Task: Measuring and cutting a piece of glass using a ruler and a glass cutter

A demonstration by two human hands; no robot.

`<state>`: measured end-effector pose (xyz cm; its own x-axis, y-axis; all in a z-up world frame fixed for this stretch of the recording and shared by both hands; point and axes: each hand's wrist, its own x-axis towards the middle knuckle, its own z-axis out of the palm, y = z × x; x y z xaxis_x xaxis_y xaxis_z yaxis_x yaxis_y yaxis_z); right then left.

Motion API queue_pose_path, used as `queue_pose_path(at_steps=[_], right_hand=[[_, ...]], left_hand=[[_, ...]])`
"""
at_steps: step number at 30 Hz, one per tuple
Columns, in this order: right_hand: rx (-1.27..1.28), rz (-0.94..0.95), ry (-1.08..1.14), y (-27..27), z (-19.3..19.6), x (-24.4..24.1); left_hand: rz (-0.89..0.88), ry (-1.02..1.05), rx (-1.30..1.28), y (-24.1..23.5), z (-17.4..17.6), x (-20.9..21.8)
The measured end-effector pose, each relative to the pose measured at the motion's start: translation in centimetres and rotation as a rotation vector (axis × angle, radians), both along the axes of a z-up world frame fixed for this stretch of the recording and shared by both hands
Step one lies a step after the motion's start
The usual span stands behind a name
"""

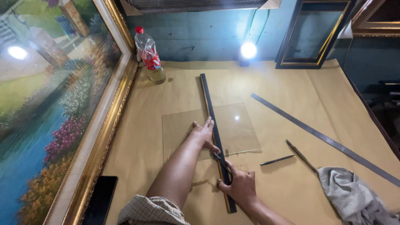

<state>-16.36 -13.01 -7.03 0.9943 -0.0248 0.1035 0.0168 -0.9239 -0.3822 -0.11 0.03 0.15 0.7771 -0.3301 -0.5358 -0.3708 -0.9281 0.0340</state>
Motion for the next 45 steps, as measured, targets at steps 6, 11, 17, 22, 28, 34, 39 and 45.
queue_pose_path(at_steps=[6,11,17,22,28,34,39,45], right_hand=[[-0.002,-0.008,-0.004,0.0,-0.1,0.0],[-0.003,0.000,-0.005,-0.1,-0.2,0.0],[0.018,0.002,0.006,0.0,0.0,0.0],[0.003,-0.006,0.012,-0.1,-0.4,0.0],[-0.005,-0.017,0.025,0.0,-0.1,0.0],[-0.016,-0.012,-0.024,-0.1,-0.7,0.2],[0.013,-0.022,0.016,0.0,-0.2,0.1],[0.008,-0.009,0.007,-0.1,-0.5,0.0]], left_hand=[[-0.017,0.008,0.034,-0.1,0.2,-0.1],[-0.013,-0.011,0.027,0.0,0.0,0.0],[-0.023,-0.010,0.037,0.0,-0.2,0.0],[-0.021,-0.002,0.031,0.0,0.1,-0.1],[-0.006,0.018,0.032,0.0,0.3,0.0],[-0.006,0.012,0.038,0.0,0.5,-0.1],[0.067,0.059,0.012,0.0,1.0,-0.3],[-0.004,0.023,0.037,0.0,0.3,-0.2]])
